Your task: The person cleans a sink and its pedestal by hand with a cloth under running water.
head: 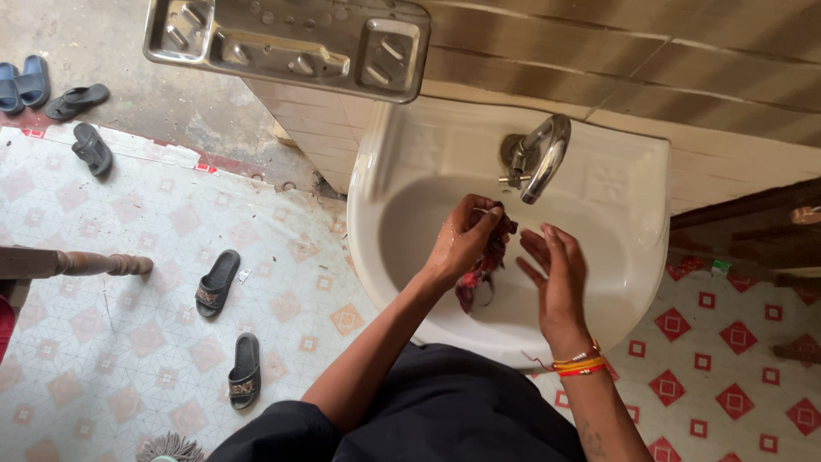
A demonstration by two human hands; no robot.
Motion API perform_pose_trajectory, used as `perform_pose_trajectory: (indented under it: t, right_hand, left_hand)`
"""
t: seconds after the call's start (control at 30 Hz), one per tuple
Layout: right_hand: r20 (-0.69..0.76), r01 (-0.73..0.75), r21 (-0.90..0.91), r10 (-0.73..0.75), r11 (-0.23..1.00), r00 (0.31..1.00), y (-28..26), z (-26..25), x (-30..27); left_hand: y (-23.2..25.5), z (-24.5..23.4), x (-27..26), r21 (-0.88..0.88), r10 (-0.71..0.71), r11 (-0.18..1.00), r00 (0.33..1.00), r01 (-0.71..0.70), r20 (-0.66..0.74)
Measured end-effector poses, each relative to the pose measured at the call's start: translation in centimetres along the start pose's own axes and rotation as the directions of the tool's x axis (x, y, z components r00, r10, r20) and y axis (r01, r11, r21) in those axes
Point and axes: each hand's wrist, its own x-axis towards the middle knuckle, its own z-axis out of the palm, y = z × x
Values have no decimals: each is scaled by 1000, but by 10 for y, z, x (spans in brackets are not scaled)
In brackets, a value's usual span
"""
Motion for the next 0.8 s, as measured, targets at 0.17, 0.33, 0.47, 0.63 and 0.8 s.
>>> perform_pose_trajectory:
  t: [0.17, 0.33, 0.47, 0.63, 0.8]
  right_hand:
    - [182, -454, 396, 416, 798, 891, 18, 14, -2]
    - [296, -477, 542, 375, 692, 879, 14, 1, 10]
    - [241, -356, 420, 275, 835, 931, -2, 9, 13]
    - [69, -308, 549, 325, 777, 943, 8, 26, 17]
    - [-133, 94, 286, -58, 954, 989, 46, 24, 21]
  left_hand:
    - [-11, 17, 2, -397, -239, 879, 965, 263, 111]
    - [-22, 20, -12, -298, -128, 942, 985, 156, 112]
    - [-33, 19, -24, 294, 279, 932, 937, -212, -208]
    - [-71, 29, -19, -155, -54, 988, 968, 15, -247]
    - [-92, 33, -10, -855, -310, 386, 922, 347, 233]
